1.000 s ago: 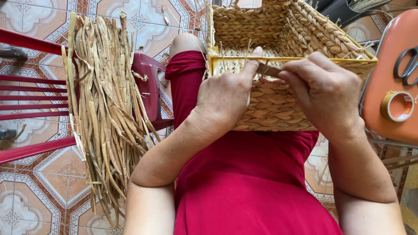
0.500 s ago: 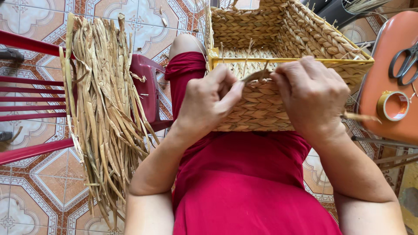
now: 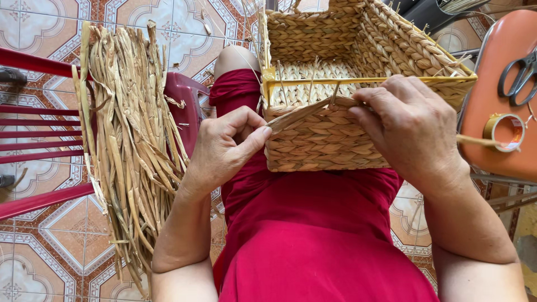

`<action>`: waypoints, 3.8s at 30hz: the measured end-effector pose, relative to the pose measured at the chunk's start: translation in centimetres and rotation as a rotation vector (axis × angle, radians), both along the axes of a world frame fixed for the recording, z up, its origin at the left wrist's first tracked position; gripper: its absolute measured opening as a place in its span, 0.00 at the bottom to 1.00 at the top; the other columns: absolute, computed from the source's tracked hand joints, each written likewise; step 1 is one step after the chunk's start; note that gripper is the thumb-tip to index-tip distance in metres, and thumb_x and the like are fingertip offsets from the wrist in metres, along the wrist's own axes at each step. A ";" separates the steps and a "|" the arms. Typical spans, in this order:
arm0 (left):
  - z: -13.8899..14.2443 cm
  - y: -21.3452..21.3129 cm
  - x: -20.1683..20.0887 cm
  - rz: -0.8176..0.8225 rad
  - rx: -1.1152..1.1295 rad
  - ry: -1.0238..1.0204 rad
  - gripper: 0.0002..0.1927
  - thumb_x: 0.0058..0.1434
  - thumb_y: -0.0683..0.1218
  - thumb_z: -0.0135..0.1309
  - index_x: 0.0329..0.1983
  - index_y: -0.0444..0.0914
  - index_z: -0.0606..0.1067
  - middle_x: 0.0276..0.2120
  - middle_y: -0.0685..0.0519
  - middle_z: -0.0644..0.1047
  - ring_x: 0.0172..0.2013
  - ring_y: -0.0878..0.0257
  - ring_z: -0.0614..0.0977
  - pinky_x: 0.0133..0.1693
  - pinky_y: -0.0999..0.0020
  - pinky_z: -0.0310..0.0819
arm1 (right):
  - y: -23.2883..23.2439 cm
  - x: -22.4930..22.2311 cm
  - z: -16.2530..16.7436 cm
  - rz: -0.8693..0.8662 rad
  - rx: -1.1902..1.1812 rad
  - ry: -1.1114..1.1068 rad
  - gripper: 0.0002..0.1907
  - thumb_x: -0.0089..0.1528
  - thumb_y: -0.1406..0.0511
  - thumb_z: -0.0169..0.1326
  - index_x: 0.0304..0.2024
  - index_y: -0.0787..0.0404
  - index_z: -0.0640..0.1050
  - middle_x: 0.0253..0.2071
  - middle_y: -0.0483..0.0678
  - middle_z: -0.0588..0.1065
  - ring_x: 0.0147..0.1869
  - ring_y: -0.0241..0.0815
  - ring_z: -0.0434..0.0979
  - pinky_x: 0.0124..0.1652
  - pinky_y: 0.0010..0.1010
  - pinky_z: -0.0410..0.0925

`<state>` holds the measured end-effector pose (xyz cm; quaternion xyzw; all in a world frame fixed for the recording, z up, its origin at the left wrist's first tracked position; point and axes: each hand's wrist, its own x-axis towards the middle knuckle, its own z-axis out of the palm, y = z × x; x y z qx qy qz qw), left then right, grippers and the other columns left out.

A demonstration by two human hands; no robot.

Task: The person weaves a rectangular basket by hand, interlacing dried palm strips through a yellow plastic frame. They repeatedly pull strips through the weave, adjust tension, and rotate the basket to continue the pattern.

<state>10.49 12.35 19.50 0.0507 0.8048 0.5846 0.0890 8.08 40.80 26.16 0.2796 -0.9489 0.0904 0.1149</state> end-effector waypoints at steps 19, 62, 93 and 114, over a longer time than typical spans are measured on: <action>-1.6 5.5 -0.5 -0.131 -0.428 1.009 0.11 0.66 0.52 0.65 0.47 0.48 0.78 0.46 0.58 0.72 0.49 0.61 0.74 0.50 0.62 0.63 | -0.3 0.8 2.4 0.033 -0.449 -0.314 0.08 0.68 0.73 0.59 0.49 0.62 0.81 0.44 0.50 0.80 0.43 0.43 0.82 0.40 0.30 0.74; -2.1 4.2 1.1 0.038 0.273 0.706 0.19 0.75 0.41 0.55 0.67 0.38 0.70 0.61 0.44 0.77 0.48 0.62 0.87 0.48 0.71 0.86 | -5.0 -0.5 -6.1 0.116 -0.492 0.062 0.07 0.70 0.75 0.57 0.50 0.64 0.77 0.44 0.54 0.79 0.46 0.52 0.82 0.46 0.38 0.75; 3.2 0.5 1.9 0.128 -0.491 0.688 0.20 0.62 0.53 0.67 0.50 0.37 0.77 0.39 0.49 0.78 0.40 0.54 0.78 0.43 0.59 0.73 | -5.0 -0.8 -5.4 -0.008 -0.671 -0.175 0.06 0.70 0.74 0.62 0.44 0.65 0.76 0.32 0.45 0.78 0.32 0.30 0.77 0.33 0.23 0.70; 1.0 0.8 -0.8 0.107 -0.108 0.393 0.12 0.71 0.40 0.55 0.56 0.33 0.79 0.43 0.47 0.83 0.37 0.62 0.88 0.40 0.71 0.83 | -6.0 -0.5 -5.0 0.157 -0.504 -0.071 0.09 0.68 0.73 0.62 0.50 0.62 0.78 0.41 0.50 0.78 0.43 0.46 0.81 0.43 0.33 0.73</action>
